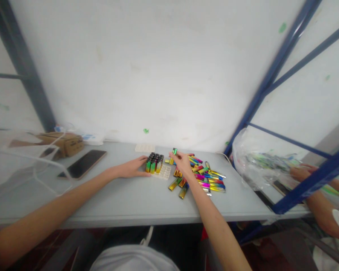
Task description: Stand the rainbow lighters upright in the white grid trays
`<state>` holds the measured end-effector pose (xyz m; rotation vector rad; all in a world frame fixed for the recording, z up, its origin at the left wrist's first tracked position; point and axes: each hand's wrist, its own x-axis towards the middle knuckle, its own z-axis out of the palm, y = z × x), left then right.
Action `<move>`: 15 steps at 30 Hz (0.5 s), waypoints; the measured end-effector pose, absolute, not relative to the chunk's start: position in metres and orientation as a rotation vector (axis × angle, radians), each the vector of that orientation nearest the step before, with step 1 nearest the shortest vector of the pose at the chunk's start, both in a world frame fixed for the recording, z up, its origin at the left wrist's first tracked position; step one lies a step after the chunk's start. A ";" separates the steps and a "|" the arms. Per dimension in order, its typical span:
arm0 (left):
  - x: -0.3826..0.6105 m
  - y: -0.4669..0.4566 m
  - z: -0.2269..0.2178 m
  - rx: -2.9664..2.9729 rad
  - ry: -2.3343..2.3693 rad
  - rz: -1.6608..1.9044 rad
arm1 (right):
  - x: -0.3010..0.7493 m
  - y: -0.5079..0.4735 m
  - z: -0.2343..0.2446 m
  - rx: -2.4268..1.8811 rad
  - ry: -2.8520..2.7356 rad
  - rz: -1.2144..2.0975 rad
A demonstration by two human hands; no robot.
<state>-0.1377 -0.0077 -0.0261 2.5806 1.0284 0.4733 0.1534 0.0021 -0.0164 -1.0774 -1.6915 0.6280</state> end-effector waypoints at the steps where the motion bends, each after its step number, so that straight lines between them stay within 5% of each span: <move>1: -0.138 -0.008 -0.026 2.580 1.029 0.477 | 0.152 0.001 -0.015 -1.057 -1.699 0.617; 10: -0.137 -0.010 -0.024 2.574 1.034 0.492 | 0.136 -0.015 -0.009 -0.946 -1.577 1.094; 15: -0.137 -0.011 -0.023 2.595 1.046 0.468 | 0.141 -0.013 -0.014 -1.094 -1.615 0.962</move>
